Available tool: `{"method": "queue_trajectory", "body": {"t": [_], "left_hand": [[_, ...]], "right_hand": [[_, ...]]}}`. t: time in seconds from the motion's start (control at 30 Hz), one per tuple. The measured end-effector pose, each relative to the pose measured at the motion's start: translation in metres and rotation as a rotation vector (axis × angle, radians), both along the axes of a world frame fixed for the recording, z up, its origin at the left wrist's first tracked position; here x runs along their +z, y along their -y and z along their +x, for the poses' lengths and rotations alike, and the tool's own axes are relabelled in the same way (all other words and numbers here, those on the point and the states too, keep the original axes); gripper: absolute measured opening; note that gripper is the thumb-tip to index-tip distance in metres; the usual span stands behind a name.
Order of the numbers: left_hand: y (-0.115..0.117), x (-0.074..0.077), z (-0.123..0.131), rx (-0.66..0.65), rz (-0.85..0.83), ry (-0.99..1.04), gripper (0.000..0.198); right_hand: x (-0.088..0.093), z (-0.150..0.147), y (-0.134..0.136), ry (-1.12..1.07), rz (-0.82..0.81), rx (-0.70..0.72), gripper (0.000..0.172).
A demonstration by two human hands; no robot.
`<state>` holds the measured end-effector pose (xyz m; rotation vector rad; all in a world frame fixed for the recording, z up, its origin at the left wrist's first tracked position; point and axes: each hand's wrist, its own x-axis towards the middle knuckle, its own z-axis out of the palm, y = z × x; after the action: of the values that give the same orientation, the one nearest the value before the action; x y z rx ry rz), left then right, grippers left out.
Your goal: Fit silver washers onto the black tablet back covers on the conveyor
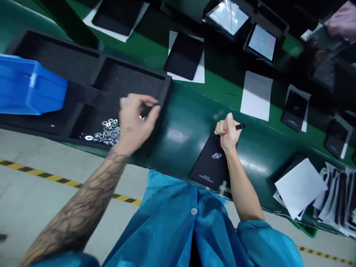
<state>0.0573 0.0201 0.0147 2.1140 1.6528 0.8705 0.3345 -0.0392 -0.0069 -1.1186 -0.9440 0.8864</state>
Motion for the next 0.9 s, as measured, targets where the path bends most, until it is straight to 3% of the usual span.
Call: {"method": "queue_trajectory", "body": {"t": [0.07,0.13,0.23,0.47,0.67,0.9], "left_hand": [[0.004,0.001,-0.042,0.067,-0.051,-0.101,0.029],[0.004,-0.001,-0.071,0.01,-0.126,-0.194,0.037],[0.001,-0.004,-0.09,-0.092,-0.239,-0.262,0.047],[-0.005,-0.002,-0.072,-0.082,-0.385,-0.301,0.047],[-0.011,0.002,-0.063,-0.144,-0.403,-0.302,0.037],[-0.014,0.001,-0.06,-0.16,-0.404,-0.389,0.027]], "right_hand": [[-0.001,-0.001,-0.002,0.01,-0.003,0.01,0.079],[-0.001,-0.003,-0.003,0.025,-0.005,0.027,0.078],[-0.002,-0.004,-0.003,0.034,0.002,0.048,0.077],[-0.012,-0.003,0.008,0.221,-0.03,0.016,0.071],[-0.018,-0.001,0.011,0.192,0.08,0.025,0.065],[-0.014,-0.002,0.013,0.272,-0.042,0.0,0.07]]}}
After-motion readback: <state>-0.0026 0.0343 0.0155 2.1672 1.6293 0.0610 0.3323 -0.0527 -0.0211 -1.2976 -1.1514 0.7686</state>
